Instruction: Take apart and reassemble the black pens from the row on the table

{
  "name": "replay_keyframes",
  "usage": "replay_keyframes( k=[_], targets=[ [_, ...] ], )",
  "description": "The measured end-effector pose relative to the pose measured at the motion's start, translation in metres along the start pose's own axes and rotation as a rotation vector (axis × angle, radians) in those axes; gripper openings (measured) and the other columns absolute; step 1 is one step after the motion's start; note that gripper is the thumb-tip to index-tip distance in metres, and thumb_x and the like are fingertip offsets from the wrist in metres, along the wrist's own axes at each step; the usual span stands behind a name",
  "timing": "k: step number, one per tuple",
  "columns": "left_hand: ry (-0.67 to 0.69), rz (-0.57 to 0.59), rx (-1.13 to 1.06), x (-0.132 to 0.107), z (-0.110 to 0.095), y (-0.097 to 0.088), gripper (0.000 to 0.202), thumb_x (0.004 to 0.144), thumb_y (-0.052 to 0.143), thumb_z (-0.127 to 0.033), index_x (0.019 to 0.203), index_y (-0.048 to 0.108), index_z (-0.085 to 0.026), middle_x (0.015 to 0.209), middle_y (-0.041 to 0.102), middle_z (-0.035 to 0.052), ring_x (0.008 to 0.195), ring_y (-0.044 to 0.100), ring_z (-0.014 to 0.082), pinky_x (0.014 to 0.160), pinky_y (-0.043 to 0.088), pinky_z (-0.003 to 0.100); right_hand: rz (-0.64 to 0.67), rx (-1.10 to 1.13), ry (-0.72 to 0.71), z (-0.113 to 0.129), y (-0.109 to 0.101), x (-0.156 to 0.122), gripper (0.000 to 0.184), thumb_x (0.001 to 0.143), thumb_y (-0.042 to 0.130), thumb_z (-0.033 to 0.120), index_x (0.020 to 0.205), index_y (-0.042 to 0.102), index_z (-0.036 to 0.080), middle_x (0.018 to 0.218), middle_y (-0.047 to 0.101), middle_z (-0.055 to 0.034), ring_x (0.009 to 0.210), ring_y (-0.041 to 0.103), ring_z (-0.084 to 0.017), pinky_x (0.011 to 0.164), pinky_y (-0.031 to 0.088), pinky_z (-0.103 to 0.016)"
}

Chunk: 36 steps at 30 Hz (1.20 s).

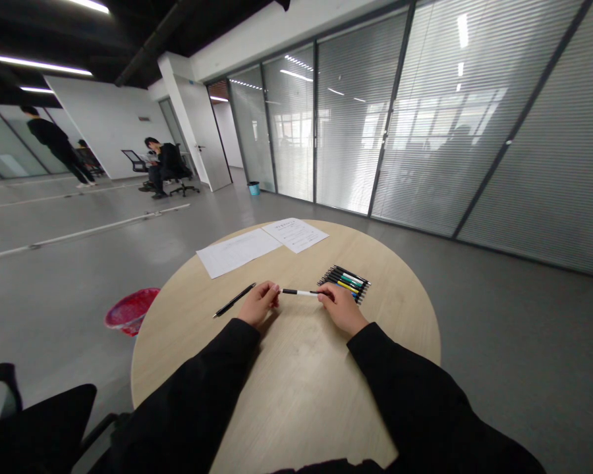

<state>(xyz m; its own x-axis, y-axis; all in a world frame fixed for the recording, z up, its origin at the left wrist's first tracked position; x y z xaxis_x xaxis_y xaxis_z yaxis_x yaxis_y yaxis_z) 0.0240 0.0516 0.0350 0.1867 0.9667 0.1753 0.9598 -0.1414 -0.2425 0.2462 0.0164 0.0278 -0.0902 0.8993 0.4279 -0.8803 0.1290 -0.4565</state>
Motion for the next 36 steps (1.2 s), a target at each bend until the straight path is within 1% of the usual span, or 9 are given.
replay_keyframes(
  k=[6, 9, 12, 14, 19, 23, 27, 30, 36],
  targets=[
    [-0.032, -0.051, -0.151, 0.004, 0.013, -0.003, 0.038, 0.076, 0.066, -0.053, 0.077, 0.055, -0.017, 0.059, 0.054, -0.0033, 0.051, 0.049, 0.0103, 0.05, 0.035, 0.022, -0.01, 0.002, 0.01, 0.001, -0.001, 0.0, 0.011, 0.085, 0.055, 0.022, 0.084, 0.066, 0.019, 0.076, 0.067, -0.0012, 0.067, 0.057, -0.015, 0.065, 0.04, -0.026],
    [-0.035, -0.094, -0.194, 0.007, 0.02, -0.008, 0.037, 0.075, 0.066, -0.053, 0.081, 0.054, -0.018, 0.065, 0.057, -0.0026, 0.054, 0.053, 0.0109, 0.053, 0.039, 0.023, -0.019, 0.003, 0.019, 0.001, -0.002, 0.001, 0.012, 0.085, 0.056, 0.022, 0.085, 0.067, 0.019, 0.075, 0.067, -0.001, 0.067, 0.057, -0.015, 0.065, 0.04, -0.026],
    [-0.011, -0.155, -0.145, 0.009, 0.023, -0.015, 0.033, 0.075, 0.065, -0.049, 0.083, 0.054, -0.018, 0.068, 0.058, -0.0022, 0.058, 0.055, 0.0123, 0.059, 0.043, 0.026, -0.031, 0.008, 0.034, 0.001, -0.004, 0.0, 0.013, 0.085, 0.055, 0.022, 0.086, 0.067, 0.019, 0.076, 0.067, -0.0011, 0.068, 0.058, -0.016, 0.065, 0.041, -0.027],
    [0.03, -0.168, -0.015, 0.008, 0.019, -0.018, 0.027, 0.075, 0.065, -0.043, 0.083, 0.055, -0.019, 0.065, 0.056, -0.0029, 0.058, 0.054, 0.0131, 0.059, 0.043, 0.027, -0.037, 0.008, 0.044, 0.001, -0.004, 0.0, 0.013, 0.085, 0.055, 0.022, 0.086, 0.067, 0.019, 0.075, 0.067, -0.0012, 0.068, 0.059, -0.016, 0.066, 0.041, -0.027],
    [0.163, -0.079, 0.465, 0.001, 0.005, -0.011, 0.01, 0.074, 0.063, -0.028, 0.08, 0.063, -0.02, 0.066, 0.059, -0.0001, 0.062, 0.051, 0.0169, 0.062, 0.04, 0.03, -0.048, -0.006, 0.048, 0.001, -0.005, 0.0, 0.013, 0.084, 0.055, 0.023, 0.085, 0.067, 0.019, 0.075, 0.067, -0.0014, 0.067, 0.058, -0.017, 0.066, 0.042, -0.028],
    [0.218, 0.052, 0.647, -0.001, 0.006, -0.001, 0.007, 0.074, 0.059, -0.02, 0.078, 0.064, -0.02, 0.072, 0.061, 0.0037, 0.068, 0.054, 0.0201, 0.067, 0.041, 0.032, -0.047, -0.016, 0.048, 0.0, -0.005, 0.0, 0.013, 0.085, 0.055, 0.024, 0.083, 0.067, 0.019, 0.074, 0.067, -0.0014, 0.066, 0.057, -0.016, 0.065, 0.041, -0.027],
    [0.216, 0.132, 0.696, 0.0, 0.011, 0.004, 0.015, 0.071, 0.053, -0.012, 0.077, 0.065, -0.019, 0.078, 0.063, 0.0059, 0.073, 0.057, 0.0218, 0.072, 0.043, 0.034, -0.04, -0.023, 0.044, -0.001, -0.004, 0.0, 0.013, 0.085, 0.055, 0.024, 0.083, 0.067, 0.019, 0.074, 0.066, -0.0012, 0.066, 0.056, -0.016, 0.064, 0.04, -0.027],
    [0.215, 0.148, 0.69, -0.001, 0.011, 0.005, 0.018, 0.07, 0.053, -0.011, 0.079, 0.066, -0.019, 0.078, 0.063, 0.0054, 0.073, 0.057, 0.0212, 0.073, 0.043, 0.033, -0.033, -0.024, 0.043, 0.0, -0.004, 0.0, 0.013, 0.085, 0.055, 0.024, 0.083, 0.066, 0.019, 0.073, 0.066, -0.0011, 0.065, 0.056, -0.016, 0.064, 0.04, -0.027],
    [0.191, 0.087, 0.582, -0.003, 0.006, 0.003, 0.018, 0.075, 0.06, -0.023, 0.091, 0.065, -0.019, 0.07, 0.059, 0.0005, 0.062, 0.052, 0.0172, 0.064, 0.04, 0.03, -0.028, -0.031, 0.041, 0.0, -0.003, 0.0, 0.013, 0.085, 0.055, 0.024, 0.083, 0.066, 0.019, 0.074, 0.066, -0.0011, 0.066, 0.056, -0.016, 0.065, 0.04, -0.027]
  ],
)
Point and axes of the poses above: each hand's wrist, its own x-axis towards the middle knuckle, its own y-axis out of the palm, z = x × y, the point moved 6 cm from there along x, towards the middle knuckle
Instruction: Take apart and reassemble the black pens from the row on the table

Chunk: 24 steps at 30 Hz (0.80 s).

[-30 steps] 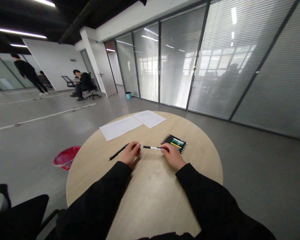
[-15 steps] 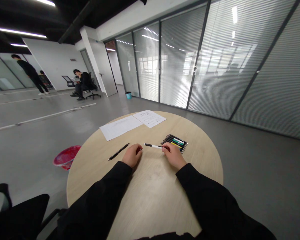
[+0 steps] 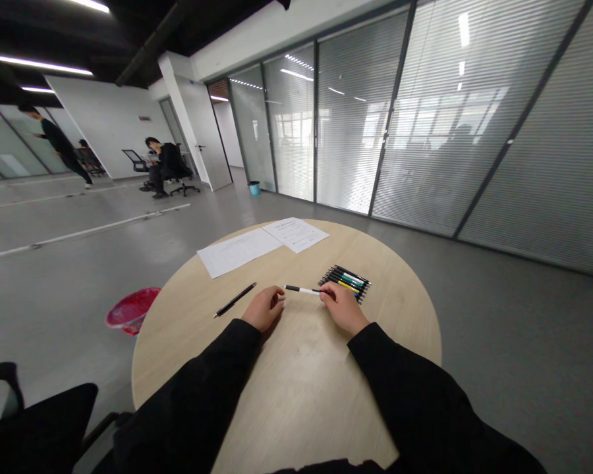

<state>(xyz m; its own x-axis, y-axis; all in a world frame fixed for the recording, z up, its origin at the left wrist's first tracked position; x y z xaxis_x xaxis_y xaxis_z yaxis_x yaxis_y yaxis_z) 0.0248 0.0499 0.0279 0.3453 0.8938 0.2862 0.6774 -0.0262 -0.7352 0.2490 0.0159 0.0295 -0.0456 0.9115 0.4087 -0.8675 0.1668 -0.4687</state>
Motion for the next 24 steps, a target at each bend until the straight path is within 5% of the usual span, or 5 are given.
replay_keyframes(
  k=[6, 15, 24],
  targets=[
    [-0.08, -0.18, -0.224, 0.002, 0.002, -0.013, 0.024, 0.08, 0.061, -0.04, 0.089, 0.066, -0.018, 0.072, 0.061, 0.0016, 0.063, 0.053, 0.0161, 0.061, 0.041, 0.028, 0.016, 0.0, -0.003, -0.002, 0.003, 0.0, 0.012, 0.085, 0.055, 0.024, 0.083, 0.067, 0.02, 0.074, 0.066, -0.0013, 0.065, 0.056, -0.016, 0.065, 0.04, -0.027],
    [-0.133, -0.134, -0.395, 0.004, 0.0, -0.012, 0.027, 0.077, 0.064, -0.044, 0.078, 0.067, -0.017, 0.062, 0.059, 0.0003, 0.057, 0.052, 0.0144, 0.056, 0.041, 0.026, 0.027, 0.016, -0.005, 0.001, 0.002, 0.0, 0.012, 0.085, 0.055, 0.024, 0.082, 0.067, 0.019, 0.074, 0.066, -0.0011, 0.066, 0.056, -0.016, 0.066, 0.041, -0.027],
    [-0.209, -0.213, -0.547, 0.006, 0.018, -0.012, 0.036, 0.07, 0.07, -0.051, 0.075, 0.066, -0.015, 0.063, 0.058, 0.0002, 0.058, 0.054, 0.0133, 0.056, 0.043, 0.026, 0.005, 0.017, -0.012, 0.001, 0.0, 0.0, 0.013, 0.085, 0.055, 0.023, 0.084, 0.068, 0.019, 0.075, 0.067, -0.0012, 0.067, 0.056, -0.016, 0.066, 0.041, -0.027]
  ],
)
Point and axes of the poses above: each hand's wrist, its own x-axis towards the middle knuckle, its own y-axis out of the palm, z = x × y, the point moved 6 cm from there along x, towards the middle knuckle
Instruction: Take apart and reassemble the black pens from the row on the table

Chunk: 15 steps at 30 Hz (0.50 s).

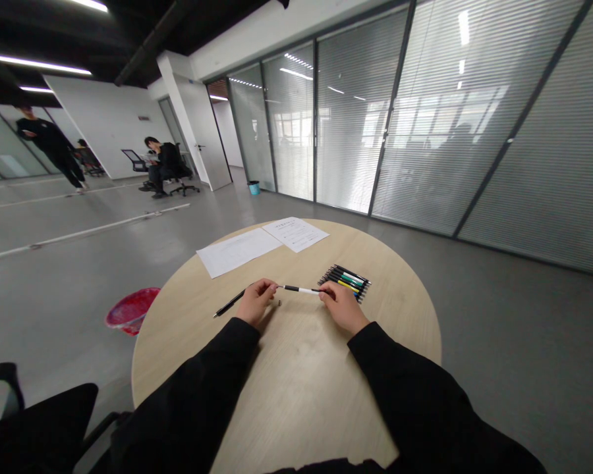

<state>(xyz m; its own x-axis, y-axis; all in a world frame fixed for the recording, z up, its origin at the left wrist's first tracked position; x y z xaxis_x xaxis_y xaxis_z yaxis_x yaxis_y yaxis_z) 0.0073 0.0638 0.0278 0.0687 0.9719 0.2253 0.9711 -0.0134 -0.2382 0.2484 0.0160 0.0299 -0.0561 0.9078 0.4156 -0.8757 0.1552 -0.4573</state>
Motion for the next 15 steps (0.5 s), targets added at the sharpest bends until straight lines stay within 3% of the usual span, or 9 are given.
replay_keyframes(
  k=[15],
  targets=[
    [-0.012, -0.167, -0.094, 0.005, 0.0, -0.021, 0.033, 0.067, 0.072, -0.047, 0.075, 0.065, -0.016, 0.059, 0.056, -0.0018, 0.054, 0.051, 0.0112, 0.054, 0.04, 0.024, -0.102, 0.009, 0.031, -0.011, -0.018, 0.005, 0.018, 0.086, 0.052, 0.027, 0.09, 0.067, 0.019, 0.075, 0.067, -0.0027, 0.069, 0.06, -0.018, 0.068, 0.044, -0.029]
  ],
)
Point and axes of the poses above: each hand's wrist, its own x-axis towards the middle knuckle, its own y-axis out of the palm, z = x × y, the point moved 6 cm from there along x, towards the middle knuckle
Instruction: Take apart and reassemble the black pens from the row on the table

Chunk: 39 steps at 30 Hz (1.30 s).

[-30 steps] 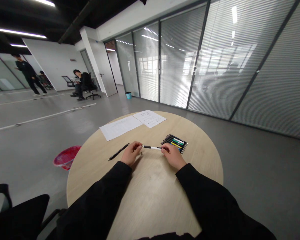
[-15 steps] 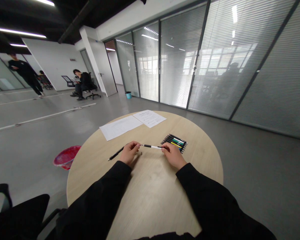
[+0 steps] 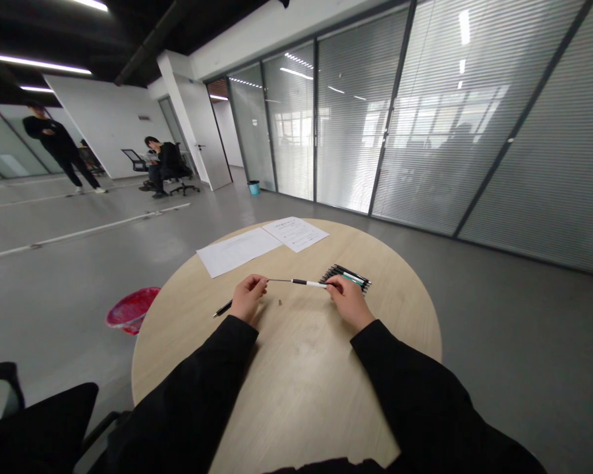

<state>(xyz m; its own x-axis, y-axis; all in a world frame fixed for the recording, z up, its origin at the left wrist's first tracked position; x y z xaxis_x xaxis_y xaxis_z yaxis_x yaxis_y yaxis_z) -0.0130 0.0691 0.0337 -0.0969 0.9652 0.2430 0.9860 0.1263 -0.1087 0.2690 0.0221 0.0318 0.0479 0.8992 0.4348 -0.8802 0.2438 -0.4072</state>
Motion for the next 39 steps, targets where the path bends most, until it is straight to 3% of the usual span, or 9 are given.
replay_keyframes(
  k=[8, 14, 20, 39],
  targets=[
    [0.014, -0.138, -0.025, 0.012, 0.007, -0.022, 0.032, 0.066, 0.071, -0.045, 0.076, 0.063, -0.015, 0.06, 0.057, -0.0016, 0.055, 0.052, 0.0112, 0.055, 0.04, 0.023, -0.085, 0.007, -0.022, -0.001, -0.006, 0.002, 0.015, 0.085, 0.054, 0.027, 0.09, 0.066, 0.018, 0.085, 0.069, -0.004, 0.073, 0.061, -0.018, 0.071, 0.046, -0.029],
    [-0.012, -0.074, -0.077, 0.006, 0.014, -0.008, 0.025, 0.066, 0.072, -0.038, 0.072, 0.063, -0.015, 0.058, 0.054, -0.0033, 0.053, 0.05, 0.0099, 0.054, 0.039, 0.023, -0.014, -0.106, -0.098, 0.01, 0.012, -0.006, 0.01, 0.086, 0.056, 0.023, 0.089, 0.065, 0.019, 0.08, 0.066, -0.0026, 0.068, 0.057, -0.016, 0.066, 0.042, -0.027],
    [-0.027, -0.02, -0.111, 0.001, 0.016, 0.004, 0.024, 0.065, 0.072, -0.037, 0.071, 0.063, -0.016, 0.055, 0.052, -0.0037, 0.051, 0.047, 0.0098, 0.052, 0.036, 0.023, 0.031, -0.304, -0.155, 0.015, 0.022, -0.01, 0.006, 0.086, 0.057, 0.017, 0.088, 0.063, 0.019, 0.082, 0.064, -0.0033, 0.075, 0.056, -0.017, 0.072, 0.039, -0.027],
    [-0.046, -0.006, -0.093, -0.002, 0.017, 0.009, 0.023, 0.065, 0.071, -0.036, 0.07, 0.063, -0.015, 0.054, 0.052, -0.004, 0.051, 0.046, 0.0095, 0.052, 0.034, 0.023, 0.258, -0.493, -0.175, 0.021, 0.04, -0.019, 0.017, 0.085, 0.054, 0.007, 0.094, 0.062, 0.019, 0.095, 0.064, -0.0053, 0.09, 0.058, -0.018, 0.081, 0.04, -0.026]
  ],
)
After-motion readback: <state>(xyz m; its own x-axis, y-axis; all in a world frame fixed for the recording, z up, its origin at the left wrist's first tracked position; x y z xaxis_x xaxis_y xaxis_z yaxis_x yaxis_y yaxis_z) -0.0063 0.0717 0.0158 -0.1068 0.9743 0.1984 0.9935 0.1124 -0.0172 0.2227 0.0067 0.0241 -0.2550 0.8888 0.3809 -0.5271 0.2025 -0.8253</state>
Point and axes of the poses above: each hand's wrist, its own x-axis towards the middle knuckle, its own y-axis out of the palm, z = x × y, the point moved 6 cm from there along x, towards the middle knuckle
